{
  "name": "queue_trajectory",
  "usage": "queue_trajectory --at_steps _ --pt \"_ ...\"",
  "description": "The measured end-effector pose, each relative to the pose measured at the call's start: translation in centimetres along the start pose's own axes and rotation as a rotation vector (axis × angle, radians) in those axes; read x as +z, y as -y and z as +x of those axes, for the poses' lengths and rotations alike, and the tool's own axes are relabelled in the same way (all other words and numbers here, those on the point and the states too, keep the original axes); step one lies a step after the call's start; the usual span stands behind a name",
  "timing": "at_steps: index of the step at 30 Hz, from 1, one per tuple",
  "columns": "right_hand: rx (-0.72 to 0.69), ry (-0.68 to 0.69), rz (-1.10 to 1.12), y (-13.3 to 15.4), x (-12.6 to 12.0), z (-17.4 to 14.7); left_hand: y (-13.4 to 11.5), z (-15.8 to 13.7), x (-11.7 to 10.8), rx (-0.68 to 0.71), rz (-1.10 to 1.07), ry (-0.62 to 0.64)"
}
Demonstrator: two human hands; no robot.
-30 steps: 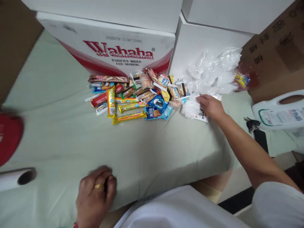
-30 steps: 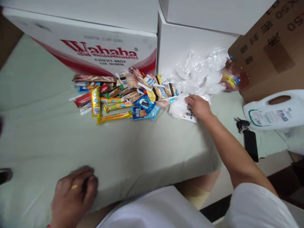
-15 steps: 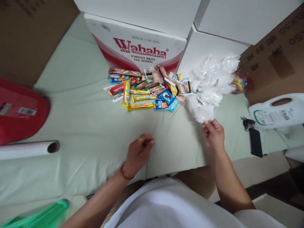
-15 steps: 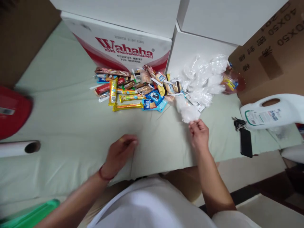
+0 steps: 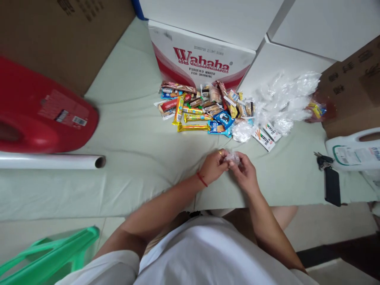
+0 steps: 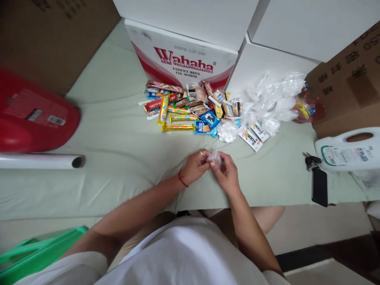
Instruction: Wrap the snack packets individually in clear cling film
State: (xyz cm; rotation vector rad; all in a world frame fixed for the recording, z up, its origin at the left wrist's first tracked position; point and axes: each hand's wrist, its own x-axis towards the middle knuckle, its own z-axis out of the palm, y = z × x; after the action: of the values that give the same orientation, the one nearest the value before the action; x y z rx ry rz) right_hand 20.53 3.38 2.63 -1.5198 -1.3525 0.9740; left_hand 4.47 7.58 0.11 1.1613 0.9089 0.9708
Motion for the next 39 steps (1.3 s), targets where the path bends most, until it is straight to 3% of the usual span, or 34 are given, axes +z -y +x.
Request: queue_trajectory --at_steps 4,7,12,15,20,22,24,26,28,32,35,39 --pt "0.151 -0.152 0.244 0.2 0.7 0.8 -0.1 0.4 -0.3 -0.025 -0.045 -0.005" --pt "0.277 -0.293 0.472 0.5 -0.2 1.1 -0.2 0.9 -0.6 -0.084 -0.117 -0.022" --pt "0.323 -0.512 0.661 0.2 -4.2 0.4 -1.2 -0.1 -1.0 -0.159 -0.181 -0.029" --pt "0.307 -0.599 0.68 -0.7 -7.0 -0.6 -3.4 0.1 -0.2 -0.187 -0.268 0.051" --pt "0.285 -0.658 0.628 -1.5 -9.4 -2.2 -9.4 6.6 2.7 -0.148 -0.491 0.151" --pt "0.259 -0.683 0.591 -1.3 -9.4 -2.6 -11.2 9.2 3.2 -0.191 -0.454 0.059" --pt "0.215 -0.71 0.534 -1.0 -9.0 -3.1 -11.8 9.8 3.1 -0.193 -0.357 -0.047" --pt "0.168 -0.706 0.445 -0.9 -8.2 -3.7 -11.0 8.1 2.9 -0.204 -0.281 -0.039" --pt "0.136 -0.653 0.33 -1.0 -7.2 -4.2 -9.3 5.0 2.7 -0.321 -0.24 0.074" --pt "0.094 -0.467 0.162 -1.4 -5.5 -4.9 -5.8 -0.8 2.5 -0.411 -0.188 0.014" --pt "0.135 -0.338 0.202 -1.4 -4.5 -4.7 -3.9 -2.6 2.4 -0.401 -0.132 0.016" --pt "0.263 -0.239 0.416 -0.9 -3.7 -3.7 -2.5 -3.4 1.3 -0.351 -0.147 -0.046"
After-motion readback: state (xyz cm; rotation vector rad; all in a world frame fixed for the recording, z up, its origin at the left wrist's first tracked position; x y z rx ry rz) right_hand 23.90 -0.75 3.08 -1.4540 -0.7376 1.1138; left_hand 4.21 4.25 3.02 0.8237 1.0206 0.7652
